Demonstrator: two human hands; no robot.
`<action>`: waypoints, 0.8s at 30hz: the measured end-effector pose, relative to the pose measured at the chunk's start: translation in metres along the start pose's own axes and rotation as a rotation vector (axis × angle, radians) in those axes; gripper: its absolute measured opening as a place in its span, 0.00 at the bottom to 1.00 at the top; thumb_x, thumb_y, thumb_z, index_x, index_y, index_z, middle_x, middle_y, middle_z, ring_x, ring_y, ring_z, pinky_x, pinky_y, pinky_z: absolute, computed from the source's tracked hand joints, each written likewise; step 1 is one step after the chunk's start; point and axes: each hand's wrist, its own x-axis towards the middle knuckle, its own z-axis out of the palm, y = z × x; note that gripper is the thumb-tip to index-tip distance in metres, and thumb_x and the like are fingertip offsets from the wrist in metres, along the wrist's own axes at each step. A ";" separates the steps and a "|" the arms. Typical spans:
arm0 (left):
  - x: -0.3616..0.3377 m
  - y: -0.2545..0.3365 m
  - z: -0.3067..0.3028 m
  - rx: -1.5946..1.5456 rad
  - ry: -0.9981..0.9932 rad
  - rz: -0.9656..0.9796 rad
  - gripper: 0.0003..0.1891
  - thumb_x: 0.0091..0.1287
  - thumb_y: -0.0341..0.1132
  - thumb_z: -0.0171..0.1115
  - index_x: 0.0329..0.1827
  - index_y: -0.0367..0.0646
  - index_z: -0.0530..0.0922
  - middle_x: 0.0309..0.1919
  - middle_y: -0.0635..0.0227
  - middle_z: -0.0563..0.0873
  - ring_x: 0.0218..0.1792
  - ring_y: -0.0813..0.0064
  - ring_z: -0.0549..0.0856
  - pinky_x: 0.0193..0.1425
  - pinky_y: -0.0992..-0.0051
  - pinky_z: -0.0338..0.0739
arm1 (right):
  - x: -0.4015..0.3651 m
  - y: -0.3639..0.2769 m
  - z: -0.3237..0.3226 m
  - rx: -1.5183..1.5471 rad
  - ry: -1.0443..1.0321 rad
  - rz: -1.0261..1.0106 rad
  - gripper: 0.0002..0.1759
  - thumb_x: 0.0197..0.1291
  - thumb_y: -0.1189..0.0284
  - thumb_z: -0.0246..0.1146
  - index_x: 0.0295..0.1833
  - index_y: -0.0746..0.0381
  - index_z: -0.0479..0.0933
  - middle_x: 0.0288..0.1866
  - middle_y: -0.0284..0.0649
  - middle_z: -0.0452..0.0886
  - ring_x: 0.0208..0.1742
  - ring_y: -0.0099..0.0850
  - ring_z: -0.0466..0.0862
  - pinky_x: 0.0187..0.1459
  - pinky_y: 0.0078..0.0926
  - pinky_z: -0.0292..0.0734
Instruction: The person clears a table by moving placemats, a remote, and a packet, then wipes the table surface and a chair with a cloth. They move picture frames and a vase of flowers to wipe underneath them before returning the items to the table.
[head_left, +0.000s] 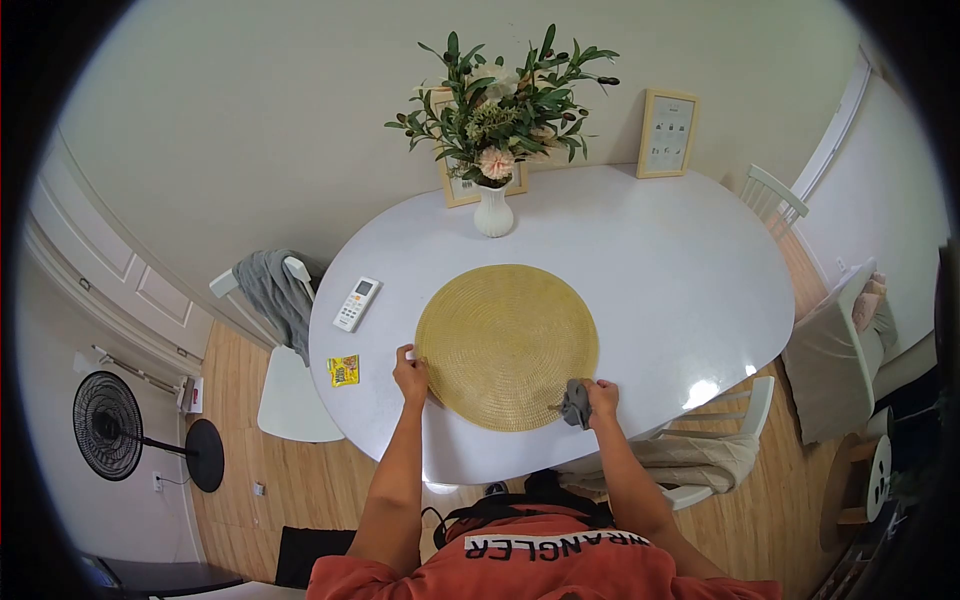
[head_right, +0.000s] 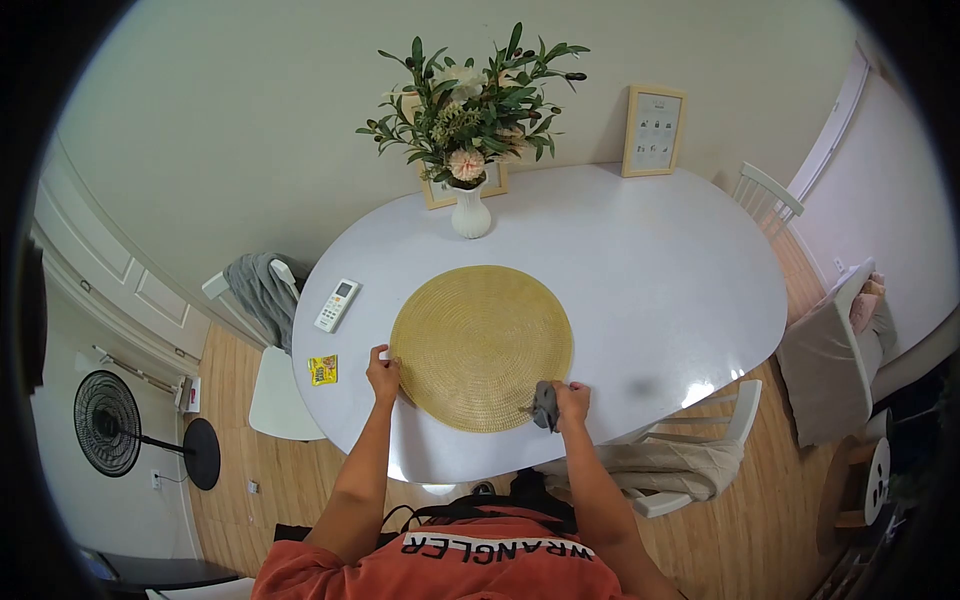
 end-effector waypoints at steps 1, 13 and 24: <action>-0.001 -0.003 0.002 0.004 0.002 -0.001 0.16 0.58 0.27 0.62 0.50 0.40 0.76 0.40 0.48 0.76 0.39 0.52 0.80 0.43 0.60 0.76 | 0.012 0.014 0.002 0.121 -0.020 0.036 0.18 0.44 0.68 0.70 0.38 0.69 0.81 0.32 0.44 0.83 0.35 0.32 0.83 0.39 0.28 0.77; 0.012 0.005 0.022 0.482 0.145 -0.003 0.23 0.47 0.43 0.77 0.39 0.37 0.78 0.41 0.56 0.80 0.41 0.55 0.82 0.47 0.60 0.78 | 0.017 -0.011 0.009 -0.088 -0.125 0.016 0.16 0.45 0.73 0.69 0.41 0.68 0.83 0.34 0.45 0.85 0.32 0.32 0.83 0.36 0.28 0.77; 0.036 -0.006 0.020 0.398 -0.018 0.066 0.23 0.46 0.40 0.75 0.39 0.33 0.78 0.36 0.51 0.84 0.40 0.53 0.84 0.44 0.61 0.79 | 0.000 -0.028 0.008 -0.270 -0.065 -0.066 0.19 0.43 0.68 0.70 0.43 0.65 0.80 0.37 0.45 0.84 0.37 0.36 0.83 0.41 0.31 0.77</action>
